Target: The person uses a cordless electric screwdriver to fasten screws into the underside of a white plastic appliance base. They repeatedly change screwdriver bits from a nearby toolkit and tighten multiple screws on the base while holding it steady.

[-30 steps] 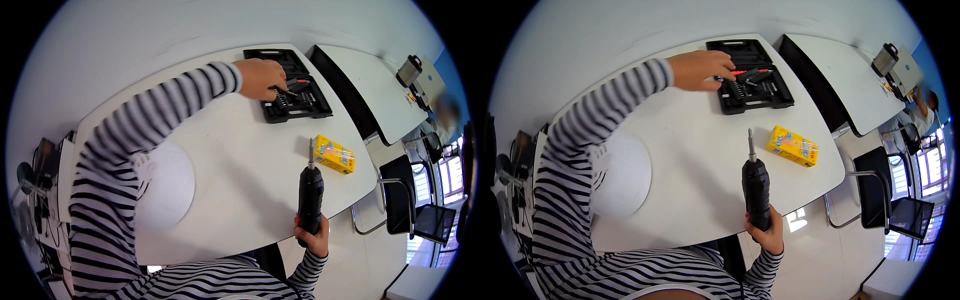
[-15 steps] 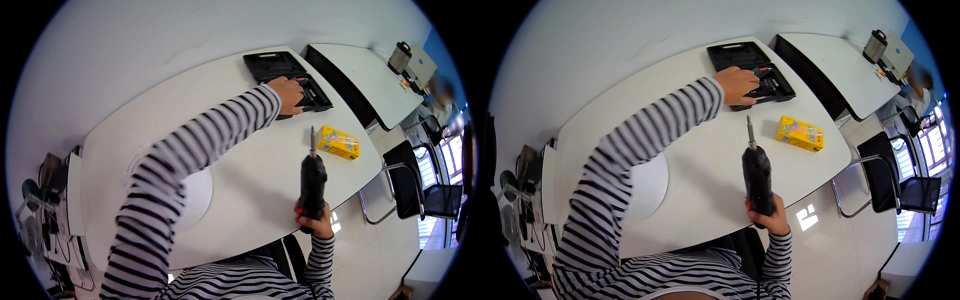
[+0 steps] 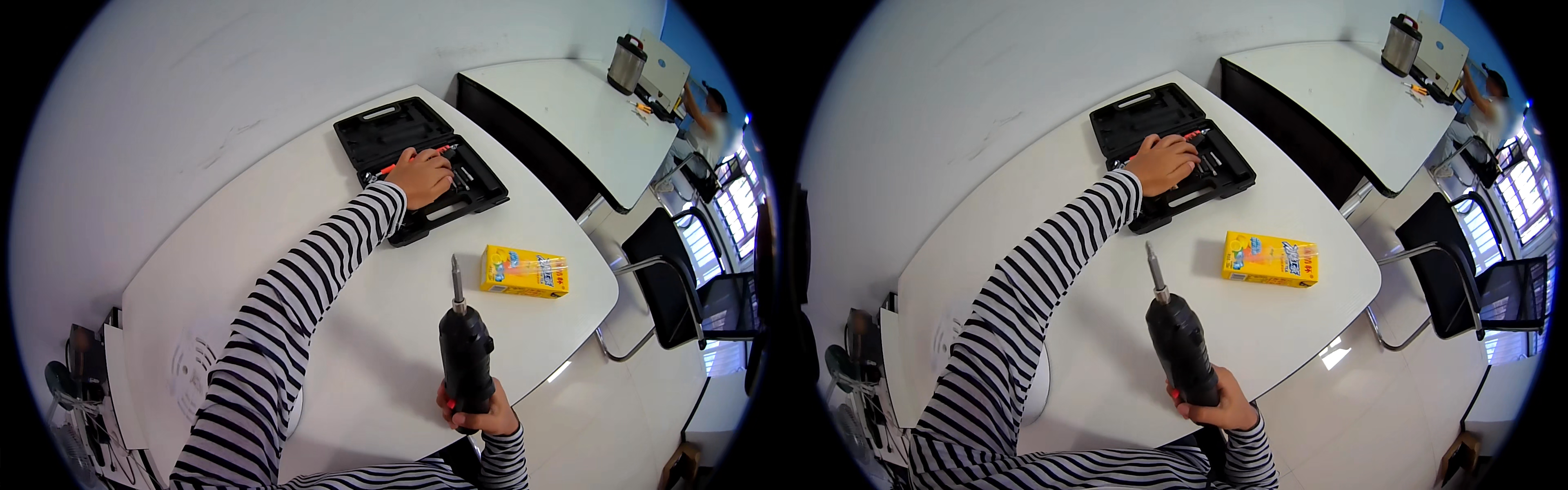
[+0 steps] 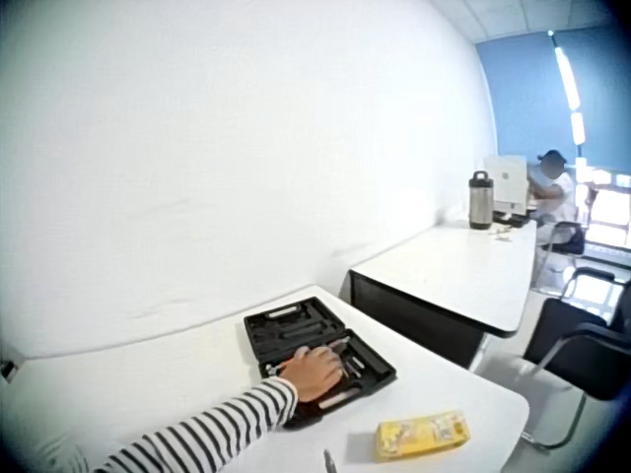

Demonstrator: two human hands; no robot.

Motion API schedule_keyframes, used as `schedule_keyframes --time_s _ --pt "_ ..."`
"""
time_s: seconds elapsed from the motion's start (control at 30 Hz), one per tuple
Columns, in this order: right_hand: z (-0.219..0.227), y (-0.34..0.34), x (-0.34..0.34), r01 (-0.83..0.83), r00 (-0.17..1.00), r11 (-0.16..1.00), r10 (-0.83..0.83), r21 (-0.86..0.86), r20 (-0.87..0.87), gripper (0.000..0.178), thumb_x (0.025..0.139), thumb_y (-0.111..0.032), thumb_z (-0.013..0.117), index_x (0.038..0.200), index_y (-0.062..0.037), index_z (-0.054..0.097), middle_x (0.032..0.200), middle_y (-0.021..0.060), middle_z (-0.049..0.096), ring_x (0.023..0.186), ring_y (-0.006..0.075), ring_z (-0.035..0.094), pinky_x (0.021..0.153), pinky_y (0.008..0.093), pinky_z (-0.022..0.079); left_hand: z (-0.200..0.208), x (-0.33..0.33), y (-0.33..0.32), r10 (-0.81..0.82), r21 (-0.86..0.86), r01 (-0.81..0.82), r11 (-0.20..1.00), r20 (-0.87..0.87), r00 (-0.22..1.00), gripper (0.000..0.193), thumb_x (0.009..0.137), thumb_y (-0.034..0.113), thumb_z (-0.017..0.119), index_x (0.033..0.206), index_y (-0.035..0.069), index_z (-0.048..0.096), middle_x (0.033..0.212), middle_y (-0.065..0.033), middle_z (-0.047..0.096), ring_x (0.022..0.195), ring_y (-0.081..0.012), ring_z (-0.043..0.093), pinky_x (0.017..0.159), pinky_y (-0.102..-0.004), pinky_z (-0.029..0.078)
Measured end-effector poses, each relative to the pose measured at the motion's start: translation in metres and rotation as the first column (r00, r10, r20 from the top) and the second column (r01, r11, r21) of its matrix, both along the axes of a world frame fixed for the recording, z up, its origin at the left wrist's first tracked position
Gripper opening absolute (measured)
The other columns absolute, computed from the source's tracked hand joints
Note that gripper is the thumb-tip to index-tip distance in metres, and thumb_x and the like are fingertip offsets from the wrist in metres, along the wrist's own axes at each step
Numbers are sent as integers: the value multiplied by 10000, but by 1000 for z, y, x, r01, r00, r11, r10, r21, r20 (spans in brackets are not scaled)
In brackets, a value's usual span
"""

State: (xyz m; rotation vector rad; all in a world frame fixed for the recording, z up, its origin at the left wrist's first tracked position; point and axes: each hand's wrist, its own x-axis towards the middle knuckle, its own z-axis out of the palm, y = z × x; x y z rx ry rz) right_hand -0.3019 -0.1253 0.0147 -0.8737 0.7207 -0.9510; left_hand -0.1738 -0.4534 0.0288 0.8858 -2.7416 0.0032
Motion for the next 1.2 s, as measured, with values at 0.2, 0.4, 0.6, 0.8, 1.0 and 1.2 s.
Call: schedule_keyframes --time_s 0.2,0.4,0.6,0.8,1.0,1.2 --pt "2 -3 0 -8 999 1000 9 22 -37 287 624 -85 650 872 5 538 773 64 559 684 150 528 641 265 428 8 -9 2 -5 -26 10 1000 166 986 352 845 272 355 1006 79 601 1063 -17 572 1115 -160 406 962 -389 197" --pt "-1 -2 -1 -12 999 1000 11 -10 -32 252 639 -81 631 865 -7 546 753 46 560 666 137 523 635 256 425 10 -16 9 38 -124 -4 992 273 961 367 826 293 377 960 63 629 1004 -16 600 1099 -160 432 978 -406 199" --pt "6 0 6 38 999 999 -39 38 19 302 637 -94 644 895 19 535 727 39 548 614 106 514 594 238 429 33 7 29 80 90 -93 992 140 987 440 909 359 247 1282 178 392 1306 -18 393 1256 -216 242 1006 -415 144" --pt "15 8 12 -33 997 997 28 -75 -66 303 623 -75 648 888 21 538 731 47 555 634 129 520 618 250 427 117 76 113 -128 177 147 973 -114 985 344 885 342 370 980 115 611 1114 -38 534 1178 -213 344 981 -385 170" --pt "42 30 46 -149 977 951 100 -270 -188 298 598 -53 645 866 17 535 711 58 558 617 150 517 612 261 421 171 165 265 9 503 317 804 -544 839 251 835 127 500 1033 -10 571 1050 -126 568 1010 -215 511 886 -330 372" --pt "58 55 87 -240 918 894 83 -378 -387 310 554 -62 638 841 10 543 664 45 576 580 127 525 576 237 425 167 198 359 357 587 265 765 -729 584 212 813 65 538 995 -38 571 999 -133 572 912 -182 525 796 -296 405"
